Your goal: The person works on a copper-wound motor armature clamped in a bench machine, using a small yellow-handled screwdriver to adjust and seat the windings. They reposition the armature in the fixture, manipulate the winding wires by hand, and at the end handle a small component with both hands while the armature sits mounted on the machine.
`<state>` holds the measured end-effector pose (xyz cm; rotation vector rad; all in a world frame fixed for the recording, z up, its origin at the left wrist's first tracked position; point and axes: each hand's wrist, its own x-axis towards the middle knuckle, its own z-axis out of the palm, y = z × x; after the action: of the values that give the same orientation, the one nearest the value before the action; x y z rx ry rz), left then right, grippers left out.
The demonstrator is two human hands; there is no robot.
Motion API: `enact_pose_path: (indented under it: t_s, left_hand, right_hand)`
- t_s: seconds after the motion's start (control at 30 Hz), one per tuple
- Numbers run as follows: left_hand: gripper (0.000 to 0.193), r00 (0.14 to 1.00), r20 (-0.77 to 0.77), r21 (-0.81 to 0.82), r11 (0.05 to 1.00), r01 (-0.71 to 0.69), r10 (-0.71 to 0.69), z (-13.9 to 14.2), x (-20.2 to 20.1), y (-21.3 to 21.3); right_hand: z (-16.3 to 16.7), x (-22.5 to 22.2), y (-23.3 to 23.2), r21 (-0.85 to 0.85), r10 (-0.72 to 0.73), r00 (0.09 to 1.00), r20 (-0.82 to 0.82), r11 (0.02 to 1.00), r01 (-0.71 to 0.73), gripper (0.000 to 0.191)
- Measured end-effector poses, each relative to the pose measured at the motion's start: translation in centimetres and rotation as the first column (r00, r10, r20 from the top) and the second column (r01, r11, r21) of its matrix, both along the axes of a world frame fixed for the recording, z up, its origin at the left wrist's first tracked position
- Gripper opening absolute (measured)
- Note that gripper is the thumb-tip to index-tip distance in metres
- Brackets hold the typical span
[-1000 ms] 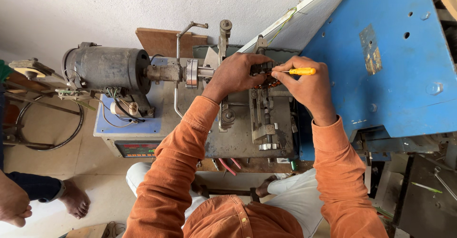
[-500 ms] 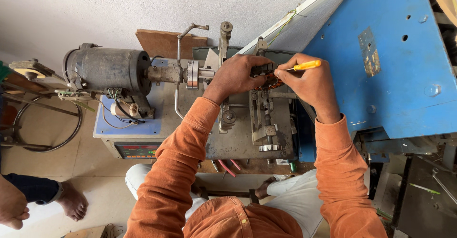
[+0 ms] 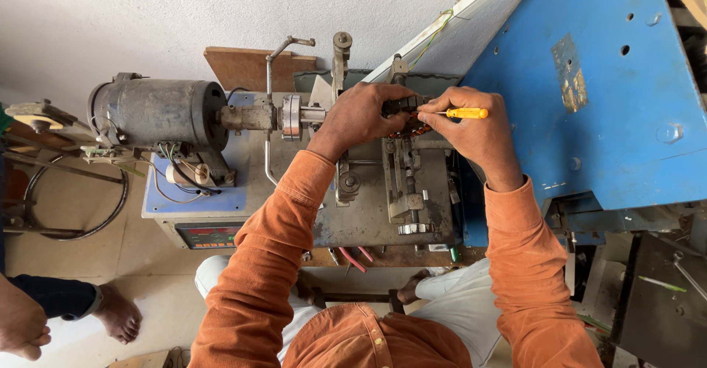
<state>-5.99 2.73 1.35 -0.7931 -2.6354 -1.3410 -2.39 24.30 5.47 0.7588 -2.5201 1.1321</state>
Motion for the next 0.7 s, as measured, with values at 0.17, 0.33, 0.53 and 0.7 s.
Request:
enact_pose_path:
  t_s: [0.17, 0.33, 0.53, 0.7]
  left_hand:
    - [0.039, 1.000, -0.009, -0.009, 1.000, -0.013, 0.013, 0.1, -0.4, 0.1]
    - [0.038, 0.994, -0.101, -0.004, 0.999, 0.047, -0.047, -0.1, -0.9, -0.1]
    - [0.036, 0.992, -0.090, -0.001, 0.996, 0.092, -0.091, 0.4, -0.8, -0.3]
    - [0.036, 0.997, -0.046, -0.029, 0.998, 0.061, -0.062, 0.6, -0.4, 0.0]
  right_hand:
    - [0.3, -0.4, 0.2, -0.060, -0.002, 0.998, 0.068, 0.998, 0.006, 0.011]
    - [0.7, -0.8, -0.3, 0.067, -0.048, 0.999, -0.016, 0.997, 0.049, 0.014]
    - [2.2, -1.8, -0.6, 0.233, -0.052, 0.999, 0.011, 0.971, 0.048, 0.015]
    - [2.8, -2.5, -1.0, 0.301, -0.121, 0.986, 0.113, 0.950, 0.082, 0.015]
